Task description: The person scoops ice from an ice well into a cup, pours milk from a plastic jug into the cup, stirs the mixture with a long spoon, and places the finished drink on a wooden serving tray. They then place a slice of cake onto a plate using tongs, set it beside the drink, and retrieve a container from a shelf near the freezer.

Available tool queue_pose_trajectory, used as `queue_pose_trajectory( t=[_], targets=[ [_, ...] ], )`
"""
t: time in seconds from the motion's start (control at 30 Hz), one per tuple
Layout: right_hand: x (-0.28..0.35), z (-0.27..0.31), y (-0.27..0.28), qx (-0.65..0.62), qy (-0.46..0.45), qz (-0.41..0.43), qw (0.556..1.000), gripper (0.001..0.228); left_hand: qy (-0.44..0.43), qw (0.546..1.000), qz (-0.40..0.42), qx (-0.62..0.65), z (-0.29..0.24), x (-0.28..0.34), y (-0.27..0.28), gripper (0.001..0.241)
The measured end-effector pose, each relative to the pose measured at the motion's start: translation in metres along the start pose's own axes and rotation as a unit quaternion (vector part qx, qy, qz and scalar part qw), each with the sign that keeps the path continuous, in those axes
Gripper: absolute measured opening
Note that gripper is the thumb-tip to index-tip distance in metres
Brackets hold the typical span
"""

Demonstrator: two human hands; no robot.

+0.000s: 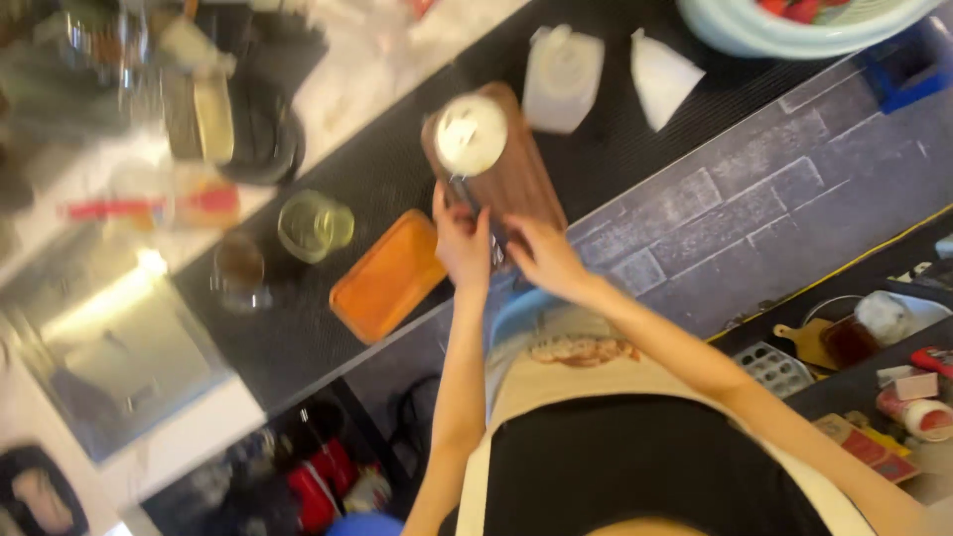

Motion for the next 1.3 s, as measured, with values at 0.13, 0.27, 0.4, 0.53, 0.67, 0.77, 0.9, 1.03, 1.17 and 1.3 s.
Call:
queue_pose_trajectory(
  t=[0.13, 0.27, 0.4, 0.53, 0.67, 0.77, 0.9, 1.03, 1.17, 1.3],
  targets=[
    [0.016, -0.014, 0.015, -0.031, 0.037, -0.030, 0.998, 0.041, -0.033, 0.999, -0.018, -0.006, -0.003, 0.007, 0.001, 0.088],
    [0.036, -0.037, 0.070, -0.076, 0.018, -0.059, 0.995, 0.039, 0.008, 0.999, -0.040, 0.015, 0.004, 0.014, 0.000, 0.080],
    [0.071, -0.097, 0.159, -0.164, -0.025, -0.078, 0.983, 0.037, -0.127, 0.969, -0.177, 0.118, 0.013, 0.015, -0.010, 0.036],
    [0.140, -0.169, 0.291, -0.166, -0.067, -0.151, 0.972, 0.040, -0.250, 0.924, -0.285, -0.057, -0.182, 0.024, -0.100, 0.040],
    [0.207, -0.246, 0.453, -0.129, -0.094, -0.202, 0.966, 0.039, -0.324, 0.908, -0.258, 0.066, -0.307, 0.008, -0.263, 0.037],
    [0.217, -0.302, 0.559, -0.107, -0.124, -0.254, 0.953, 0.036, -0.320, 0.931, -0.135, 0.110, -0.416, -0.005, -0.384, 0.030],
    [0.163, -0.373, 0.691, -0.057, -0.087, -0.291, 0.951, 0.033, -0.361, 0.925, 0.093, 0.067, -0.504, -0.041, -0.520, 0.035],
    [0.069, -0.403, 0.802, -0.022, -0.054, -0.266, 0.962, 0.028, -0.266, 0.930, 0.253, 0.020, -0.547, -0.109, -0.629, 0.041],
    [-0.035, -0.454, 0.911, 0.031, -0.033, -0.205, 0.978, 0.028, -0.231, 0.931, 0.281, -0.012, -0.526, -0.209, -0.757, 0.042],
    [-0.168, -0.493, 1.014, 0.252, 0.046, -0.147, 0.956, 0.036, -0.248, 0.926, 0.266, -0.103, -0.559, -0.300, -0.836, 0.043]
  ],
)
Point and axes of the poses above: each hand's wrist, its own x-axis away from the middle knuckle, its own y-axis out of the back of the hand, z = x × y, the point moved 2 cm from there along -x, towards the middle knuckle, and after that the axes turned 12 degrees about z, right-handed, at the moved point
